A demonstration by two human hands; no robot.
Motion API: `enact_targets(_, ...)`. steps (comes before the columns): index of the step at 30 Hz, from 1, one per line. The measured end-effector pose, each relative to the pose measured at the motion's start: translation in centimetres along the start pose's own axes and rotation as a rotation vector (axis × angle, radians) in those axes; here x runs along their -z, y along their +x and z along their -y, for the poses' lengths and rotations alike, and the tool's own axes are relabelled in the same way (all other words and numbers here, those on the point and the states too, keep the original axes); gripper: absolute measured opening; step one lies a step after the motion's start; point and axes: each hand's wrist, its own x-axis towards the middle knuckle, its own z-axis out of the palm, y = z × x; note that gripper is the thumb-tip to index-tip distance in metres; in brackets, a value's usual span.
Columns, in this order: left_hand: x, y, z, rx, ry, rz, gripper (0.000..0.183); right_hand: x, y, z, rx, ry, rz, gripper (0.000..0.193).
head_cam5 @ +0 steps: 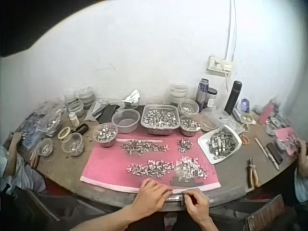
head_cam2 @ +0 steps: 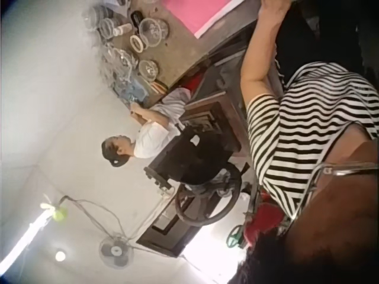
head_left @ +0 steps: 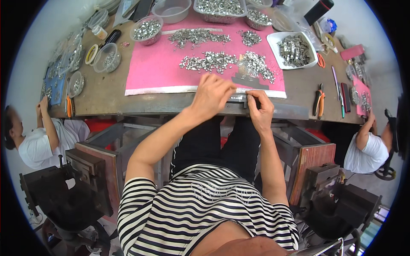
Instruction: The person places small metal pieces onto a metal guide bar, inserts the loaded bar into a mechanical press, operates the press with a hand wheel, and resumes loading metal pieces into the bar.
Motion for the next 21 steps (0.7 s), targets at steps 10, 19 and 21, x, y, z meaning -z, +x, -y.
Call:
enact_targets(10,-3.3,6.4,3.7,-0.048,0.212,0.336,0.008,-0.2,0.1,0.4,0.027,0.018,-0.008,0.012)
enact_targets(19,-1.4,7.0,3.9,0.085,0.001,0.418,0.005,0.0,0.1,0.1,0.002,0.018,0.004,0.012)
enact_targets(21,-1.7,6.8,3.9,0.038,0.041,0.438,0.005,0.0,0.0,0.1,-0.012,0.019,0.006,0.012)
